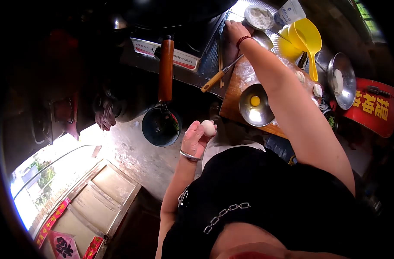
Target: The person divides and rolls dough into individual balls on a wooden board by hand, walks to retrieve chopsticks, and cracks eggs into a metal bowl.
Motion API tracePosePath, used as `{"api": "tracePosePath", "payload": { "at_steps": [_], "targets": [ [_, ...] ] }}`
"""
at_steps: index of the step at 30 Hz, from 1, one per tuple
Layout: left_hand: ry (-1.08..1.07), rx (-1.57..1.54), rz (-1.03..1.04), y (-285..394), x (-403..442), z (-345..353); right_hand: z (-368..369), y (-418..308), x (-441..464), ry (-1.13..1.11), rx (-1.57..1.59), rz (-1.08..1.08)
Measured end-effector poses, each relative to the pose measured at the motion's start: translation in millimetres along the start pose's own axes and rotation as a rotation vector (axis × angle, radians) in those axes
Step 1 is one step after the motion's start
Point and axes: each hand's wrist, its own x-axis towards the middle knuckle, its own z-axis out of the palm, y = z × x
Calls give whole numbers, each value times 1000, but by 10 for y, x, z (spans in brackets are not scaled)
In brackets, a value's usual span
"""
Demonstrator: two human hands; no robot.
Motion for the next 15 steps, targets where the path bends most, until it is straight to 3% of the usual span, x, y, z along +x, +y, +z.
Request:
{"api": "tracePosePath", "payload": {
  "at_steps": [2, 8, 11, 13, 15],
  "targets": [
    [-30, 35, -1, 60, 115, 108, 98, 33, -30, -17, 54, -60],
    [-79, 94, 67, 184, 493, 419, -817, -129, -679, 120, 671, 301],
    [-124, 143, 37, 188, 626, 589, -1290, -217, -1449, 102, 1035, 112],
    [-165, 195, -10, 135, 690, 738, -1813, -417, -1891, 269, 1092, 15],
    [-216, 225, -69, 19, 725, 879, -2069, -569, -2233, 378, 1035, 78]
  ]
}}
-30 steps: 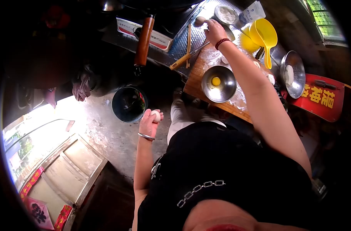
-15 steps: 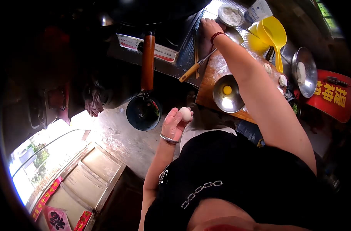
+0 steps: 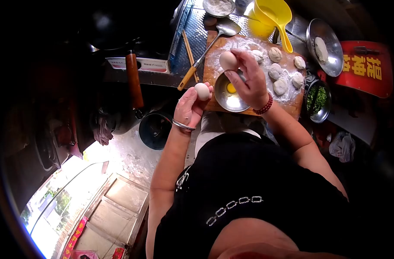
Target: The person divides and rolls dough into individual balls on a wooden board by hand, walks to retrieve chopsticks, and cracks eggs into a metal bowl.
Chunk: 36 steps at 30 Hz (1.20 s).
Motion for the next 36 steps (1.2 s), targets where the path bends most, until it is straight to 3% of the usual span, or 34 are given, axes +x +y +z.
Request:
{"api": "tracePosePath", "payload": {
  "at_steps": [1, 3, 4, 8, 12, 15, 16, 19, 20, 23, 24, 27, 31, 32, 36],
  "targets": [
    [0, -20, -33, -62, 35, 46, -18, -94, -113, 40, -12, 16],
    [5, -55, -97, -202, 98, 97, -47, -60, -318, -180, -144, -100],
    [21, -15, -124, -243, 120, 108, -40, -40, -394, -159, -163, -140],
    [-39, 54, -142, -377, 114, 169, -313, -87, -520, -30, -130, 75],
    [-61, 20, -164, -491, 188, 155, -330, 18, -691, -115, -216, -81],
    [-85, 66, -158, -515, 170, 216, -456, 21, -740, -68, -34, 263],
    [-69, 84, -157, -520, 166, 246, -471, 60, -756, 10, 25, 282],
    [-36, 130, -146, -577, 206, 288, -497, 129, -835, -65, -31, 201],
    [-28, 141, -138, -609, 221, 246, -481, 131, -865, -141, -177, 101],
    [-34, 147, -150, -613, 197, 277, -464, 368, -954, -124, 298, 425],
    [-42, 146, -161, -603, 188, 296, -499, 349, -911, -99, 672, 544],
    [-98, 158, -160, -546, 192, 287, -641, 398, -869, -45, 1016, 837],
    [-11, 475, -230, -469, 220, 324, -690, 560, -861, -117, 1102, 947],
    [104, 622, -199, -514, 226, 351, -696, 575, -848, -150, 1084, 951],
    [-49, 955, -32, -484, 228, 552, -684, 628, -792, -280, 915, 957]
  ]
}}
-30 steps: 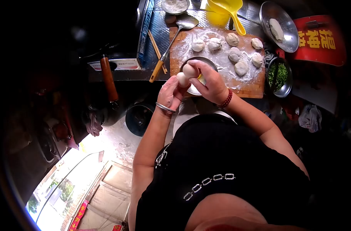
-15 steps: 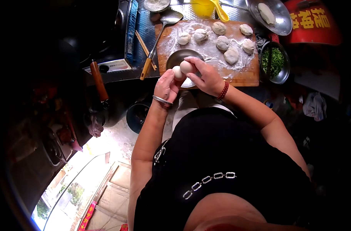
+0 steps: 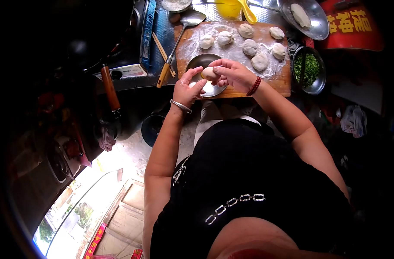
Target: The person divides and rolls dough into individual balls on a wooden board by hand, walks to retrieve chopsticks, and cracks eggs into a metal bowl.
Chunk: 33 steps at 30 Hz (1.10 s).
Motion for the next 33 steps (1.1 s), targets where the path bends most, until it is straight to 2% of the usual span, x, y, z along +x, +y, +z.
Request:
{"api": "tracePosePath", "payload": {
  "at_steps": [4, 7, 10, 13, 14, 15, 18, 22, 25, 29, 30, 33],
  "targets": [
    [-46, 9, -31, -164, 35, -51, 11, 11, 45, -26, -170, 2],
    [-23, 44, 45, -228, 56, -39, 110, 43, 55, 44, -387, -84],
    [40, 206, 38, -413, 125, -84, 105, 182, 96, 84, -824, -430],
    [55, 526, 201, -597, 201, -109, 208, 107, 56, 122, -937, -379],
    [73, 510, 251, -619, 203, -83, 226, 88, 53, 127, -984, -386],
    [91, 494, 302, -625, 200, -51, 213, 111, 75, 137, -995, -405],
    [32, 520, 182, -511, 182, -12, 249, 90, 54, 173, -1039, -395],
    [110, 632, 318, -395, 153, 52, 291, 41, 48, 183, -1113, -388],
    [94, 605, 336, -367, 171, 34, 298, 25, 71, 181, -1126, -370],
    [61, 627, 242, -332, 177, 13, 275, 62, 107, 178, -1117, -390],
    [90, 611, 312, -352, 183, 29, 269, 66, 108, 176, -1107, -390],
    [108, 673, 341, -361, 191, 44, 247, 69, 113, 172, -1098, -398]
  ]
}}
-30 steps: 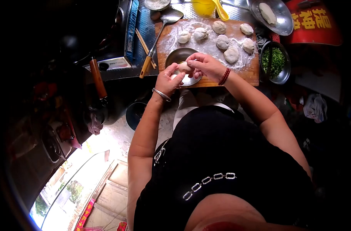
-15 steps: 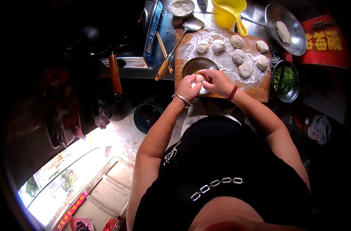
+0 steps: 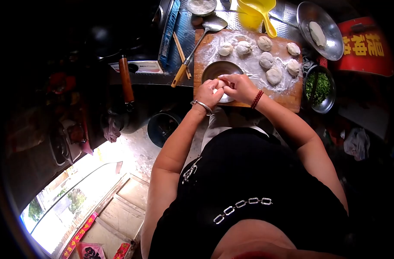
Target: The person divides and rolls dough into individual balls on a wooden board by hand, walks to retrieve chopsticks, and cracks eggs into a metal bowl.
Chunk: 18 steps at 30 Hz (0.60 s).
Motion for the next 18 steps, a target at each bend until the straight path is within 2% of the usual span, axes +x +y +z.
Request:
{"api": "tracePosePath", "payload": {
  "at_steps": [18],
  "targets": [
    [59, 120, 32, 94, 16, 85, 41, 202, 9, 5, 281, 139]
  ]
}}
